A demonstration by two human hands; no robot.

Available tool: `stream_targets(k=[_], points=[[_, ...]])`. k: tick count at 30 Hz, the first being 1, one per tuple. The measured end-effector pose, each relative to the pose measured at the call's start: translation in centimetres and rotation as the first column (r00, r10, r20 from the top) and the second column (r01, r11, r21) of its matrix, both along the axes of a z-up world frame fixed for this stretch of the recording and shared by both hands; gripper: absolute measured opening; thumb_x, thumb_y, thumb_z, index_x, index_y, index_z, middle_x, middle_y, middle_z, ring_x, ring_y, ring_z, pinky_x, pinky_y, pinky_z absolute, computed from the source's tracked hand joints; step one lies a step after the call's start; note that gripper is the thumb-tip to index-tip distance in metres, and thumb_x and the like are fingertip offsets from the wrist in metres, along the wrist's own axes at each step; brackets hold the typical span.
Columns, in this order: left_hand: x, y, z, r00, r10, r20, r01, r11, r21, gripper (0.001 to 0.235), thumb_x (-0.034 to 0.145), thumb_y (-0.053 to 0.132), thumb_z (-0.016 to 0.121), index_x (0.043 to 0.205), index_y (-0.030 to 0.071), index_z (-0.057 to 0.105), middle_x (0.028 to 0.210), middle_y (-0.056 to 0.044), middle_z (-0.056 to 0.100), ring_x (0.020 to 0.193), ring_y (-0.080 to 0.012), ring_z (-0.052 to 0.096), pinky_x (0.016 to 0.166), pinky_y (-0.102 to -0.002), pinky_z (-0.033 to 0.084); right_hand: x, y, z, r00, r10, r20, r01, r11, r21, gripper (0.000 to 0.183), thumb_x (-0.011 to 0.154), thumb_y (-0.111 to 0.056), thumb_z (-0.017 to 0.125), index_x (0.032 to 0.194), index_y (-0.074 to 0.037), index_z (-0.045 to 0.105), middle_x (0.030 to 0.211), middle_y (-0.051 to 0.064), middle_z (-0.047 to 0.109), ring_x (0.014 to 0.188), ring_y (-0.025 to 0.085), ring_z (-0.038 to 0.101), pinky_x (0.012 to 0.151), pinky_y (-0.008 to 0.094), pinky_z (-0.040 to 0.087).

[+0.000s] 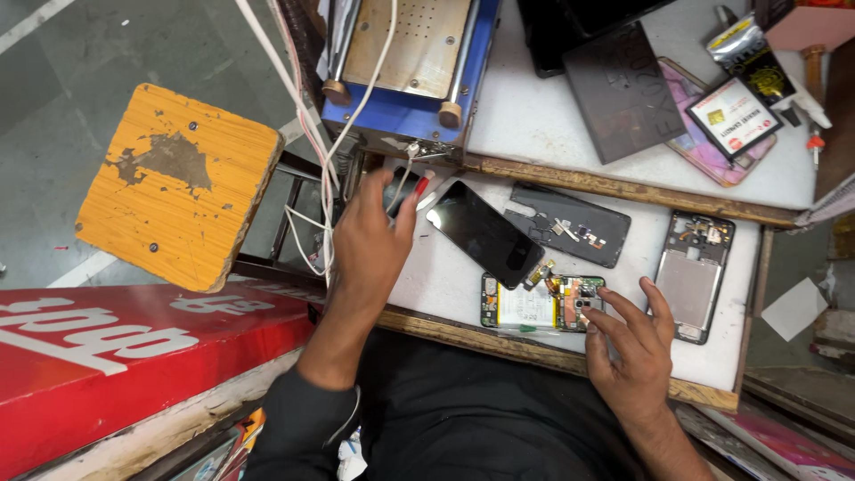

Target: The person disassembles a smartphone, removes the battery, and handles internal components including the motherboard and screen assembly. They use a screwdriver and a plastic pry tool to separate parts and reposition components on the workbench.

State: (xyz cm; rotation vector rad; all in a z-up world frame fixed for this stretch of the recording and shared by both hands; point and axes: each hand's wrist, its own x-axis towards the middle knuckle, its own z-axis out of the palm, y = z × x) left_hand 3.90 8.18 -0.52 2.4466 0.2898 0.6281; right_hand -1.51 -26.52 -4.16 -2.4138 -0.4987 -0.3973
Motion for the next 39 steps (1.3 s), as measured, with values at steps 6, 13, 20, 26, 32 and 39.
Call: stream_targets(k=[6,13,20,26,32,39], points=[[1.9,-0.4,0.3,0.988,0.044,0.150,-0.055,0.996,0.067,0.035,0.098,0.007,0.074,0.131,0.003,0.062,0.104,-0.014,0.075,0.093,-0.0313,0.075,0.078,-0.042,0.058,0.2,0.0,0.4,1.000,-0.015,-0.013,0.015,1.000,0.007,0.028,0.080,0.002,0.074,0.104,-0.012,0.075,0.125,0.006,0.070,0.145,0.041,0.046,0.120,0.050,0.040],[-7.4,-0.2,1.1,0.950,-0.311,-0.027,0.297,0.926,-0.232,0.041,0.091,-0.003,0.060,0.131,0.004,0.065,0.108,-0.011,0.074,0.080,-0.0234,0.072,0.073,-0.034,0.059,0.7,0.4,0.4,0.998,0.025,-0.051,-0.029,0.997,-0.077,0.030,0.077,-0.001,0.074,0.104,-0.013,0.076,0.122,0.006,0.071,0.139,0.038,0.051,0.120,0.057,0.038],[-8.5,-2.4,-2.4,0.843,-0.515,-0.159,0.524,0.851,0.023,0.024,0.087,0.017,0.077,0.111,0.011,0.076,0.088,-0.003,0.068,0.077,-0.0215,0.068,0.063,-0.034,0.057,0.2,0.9,0.4,0.999,-0.011,-0.053,0.007,0.997,-0.081,0.027,0.083,0.000,0.071,0.107,-0.011,0.074,0.124,0.007,0.071,0.136,0.031,0.060,0.120,0.054,0.046],[-7.5,-3.3,-3.4,0.854,-0.481,-0.197,0.508,0.852,0.125,0.031,0.090,0.017,0.077,0.120,0.009,0.077,0.076,-0.002,0.066,0.066,-0.0174,0.065,0.053,-0.031,0.054,0.1,0.8,0.0,0.999,0.020,0.040,-0.015,0.990,-0.138,0.026,0.079,0.001,0.072,0.102,-0.011,0.074,0.120,0.007,0.072,0.135,0.033,0.058,0.120,0.053,0.043],[-7.1,-3.7,-3.4,0.847,-0.515,-0.133,0.532,0.830,0.168,0.019,0.090,0.018,0.076,0.106,0.009,0.074,0.085,-0.002,0.066,0.074,-0.0179,0.065,0.060,-0.030,0.056,-2.4,4.7,0.8,0.981,0.188,-0.046,-0.190,0.981,-0.043,0.031,0.077,-0.007,0.077,0.107,-0.016,0.075,0.111,-0.003,0.074,0.098,0.022,0.062,0.089,0.040,0.046],[-7.0,-3.5,-3.1,0.829,-0.539,-0.149,0.554,0.827,0.094,0.019,0.090,0.019,0.078,0.105,0.008,0.075,0.084,0.000,0.065,0.075,-0.0181,0.064,0.062,-0.032,0.055,-1.8,9.6,2.8,0.966,0.193,-0.173,-0.231,0.944,-0.234,0.050,0.081,-0.027,0.078,0.128,-0.012,0.070,0.108,0.006,0.064,0.086,0.025,0.056,0.075,0.043,0.044]])
